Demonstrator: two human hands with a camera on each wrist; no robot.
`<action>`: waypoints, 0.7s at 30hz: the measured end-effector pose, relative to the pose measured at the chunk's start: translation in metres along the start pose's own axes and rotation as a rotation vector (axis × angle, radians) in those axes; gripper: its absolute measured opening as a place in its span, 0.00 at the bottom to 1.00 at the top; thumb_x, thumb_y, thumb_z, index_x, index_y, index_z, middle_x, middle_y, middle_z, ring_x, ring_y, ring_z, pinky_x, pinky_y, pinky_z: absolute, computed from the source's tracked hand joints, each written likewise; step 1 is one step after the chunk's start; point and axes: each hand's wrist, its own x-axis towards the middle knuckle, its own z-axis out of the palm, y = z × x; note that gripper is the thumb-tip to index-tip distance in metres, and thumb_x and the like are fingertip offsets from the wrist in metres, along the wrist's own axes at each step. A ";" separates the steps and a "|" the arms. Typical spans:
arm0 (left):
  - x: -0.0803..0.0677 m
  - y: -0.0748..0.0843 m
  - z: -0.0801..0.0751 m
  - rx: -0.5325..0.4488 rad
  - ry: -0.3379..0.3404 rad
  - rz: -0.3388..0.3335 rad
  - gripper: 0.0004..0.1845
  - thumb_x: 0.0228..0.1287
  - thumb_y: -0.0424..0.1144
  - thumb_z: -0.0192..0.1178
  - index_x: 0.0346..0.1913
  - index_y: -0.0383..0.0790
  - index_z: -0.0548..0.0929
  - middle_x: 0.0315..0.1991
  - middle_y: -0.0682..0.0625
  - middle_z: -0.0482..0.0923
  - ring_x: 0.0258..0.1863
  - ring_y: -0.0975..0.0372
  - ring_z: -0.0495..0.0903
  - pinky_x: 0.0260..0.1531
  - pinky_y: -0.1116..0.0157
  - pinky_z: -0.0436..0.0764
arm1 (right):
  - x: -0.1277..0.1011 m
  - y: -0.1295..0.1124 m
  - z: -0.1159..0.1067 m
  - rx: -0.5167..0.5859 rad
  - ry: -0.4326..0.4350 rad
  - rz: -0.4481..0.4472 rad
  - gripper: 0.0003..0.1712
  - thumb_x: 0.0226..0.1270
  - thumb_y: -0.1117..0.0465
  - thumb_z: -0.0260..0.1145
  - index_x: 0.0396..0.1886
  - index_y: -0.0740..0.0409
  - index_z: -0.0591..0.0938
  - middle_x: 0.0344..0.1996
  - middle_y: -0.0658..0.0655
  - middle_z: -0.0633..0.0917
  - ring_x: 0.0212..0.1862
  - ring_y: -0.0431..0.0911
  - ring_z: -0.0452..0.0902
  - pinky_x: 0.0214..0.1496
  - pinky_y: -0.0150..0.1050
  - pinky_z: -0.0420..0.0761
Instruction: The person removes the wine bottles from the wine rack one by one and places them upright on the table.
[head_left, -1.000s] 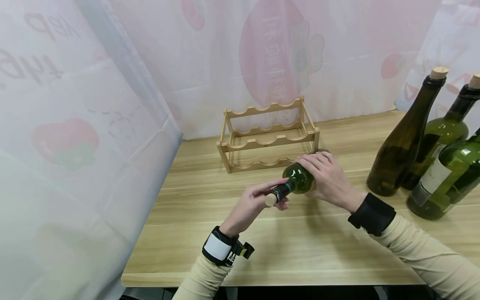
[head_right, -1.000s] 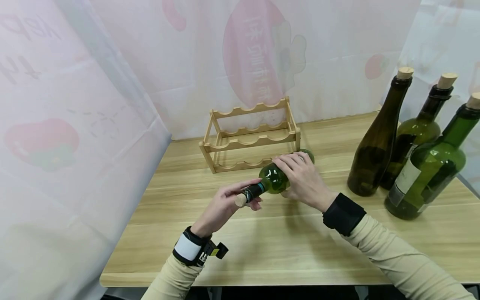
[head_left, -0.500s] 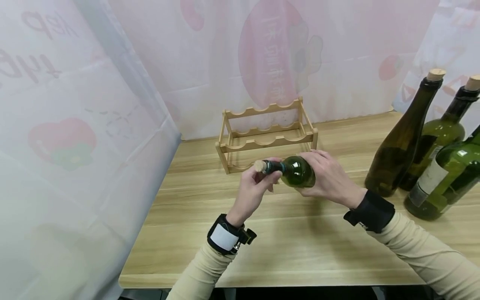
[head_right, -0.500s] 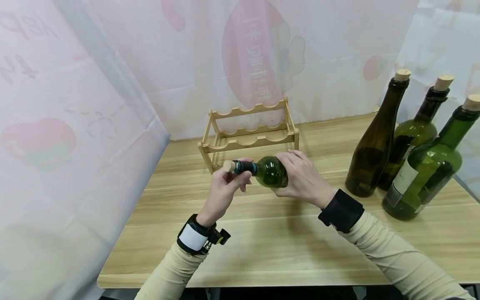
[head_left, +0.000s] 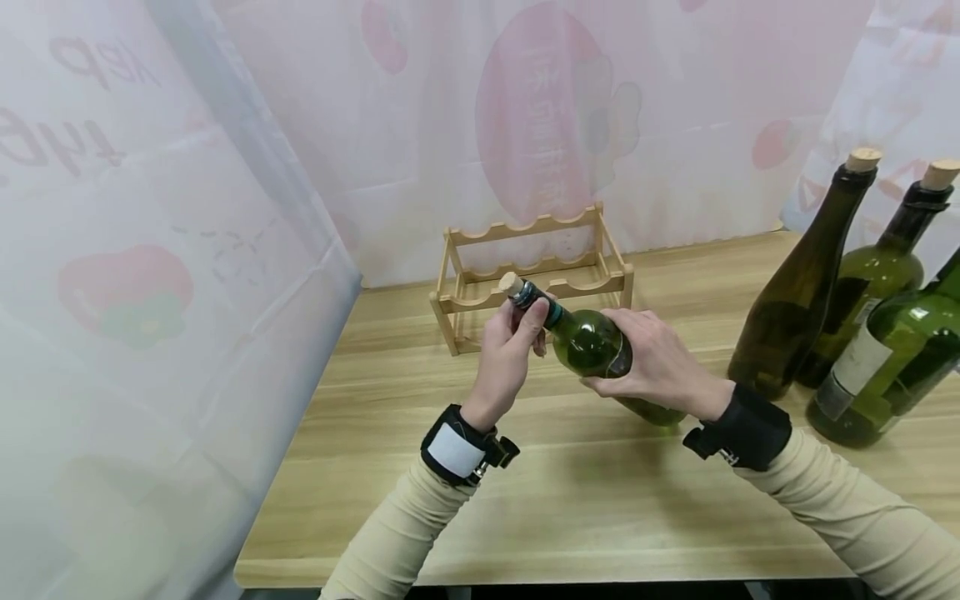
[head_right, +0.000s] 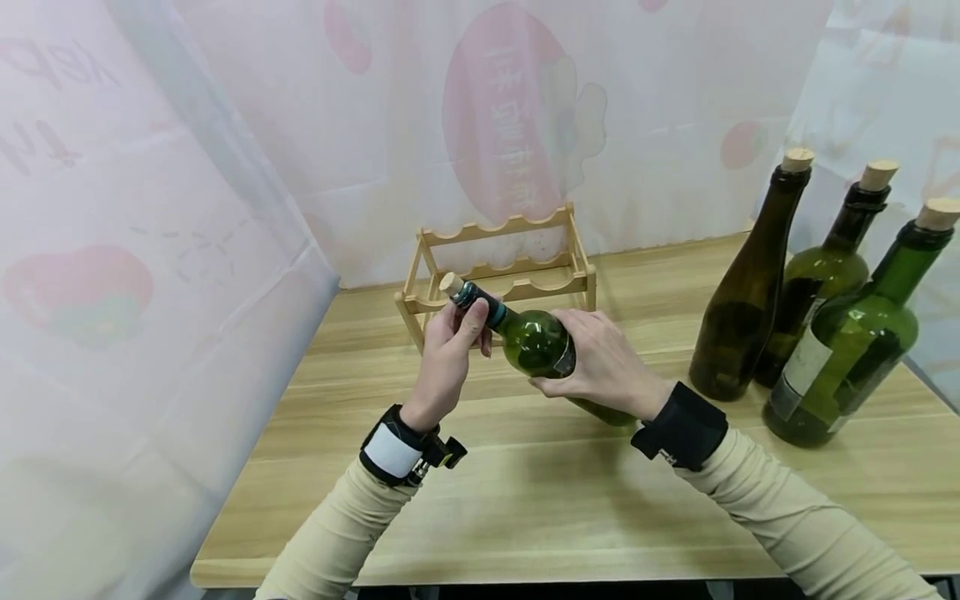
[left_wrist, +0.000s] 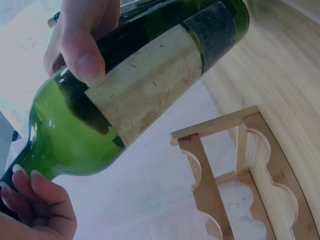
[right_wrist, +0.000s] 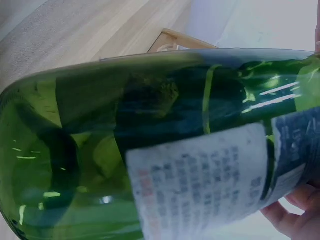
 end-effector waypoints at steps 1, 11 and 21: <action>0.001 0.000 0.001 -0.003 -0.004 -0.004 0.18 0.74 0.43 0.50 0.50 0.28 0.76 0.30 0.52 0.73 0.22 0.64 0.70 0.24 0.72 0.74 | 0.000 0.000 -0.001 0.003 -0.002 0.006 0.46 0.32 0.48 0.80 0.54 0.65 0.76 0.44 0.60 0.84 0.44 0.50 0.79 0.47 0.48 0.75; 0.008 0.002 0.007 -0.017 -0.019 -0.059 0.17 0.75 0.41 0.49 0.51 0.27 0.75 0.27 0.53 0.71 0.22 0.65 0.70 0.25 0.72 0.75 | -0.002 0.003 -0.007 0.011 -0.006 0.021 0.44 0.34 0.49 0.81 0.52 0.65 0.76 0.41 0.58 0.84 0.41 0.48 0.80 0.49 0.50 0.73; 0.012 0.003 0.016 -0.049 -0.025 -0.056 0.15 0.75 0.38 0.49 0.50 0.28 0.75 0.27 0.46 0.70 0.21 0.64 0.70 0.24 0.72 0.74 | -0.004 0.008 -0.014 -0.006 -0.017 0.035 0.45 0.33 0.49 0.81 0.53 0.66 0.76 0.40 0.58 0.85 0.39 0.48 0.80 0.50 0.51 0.74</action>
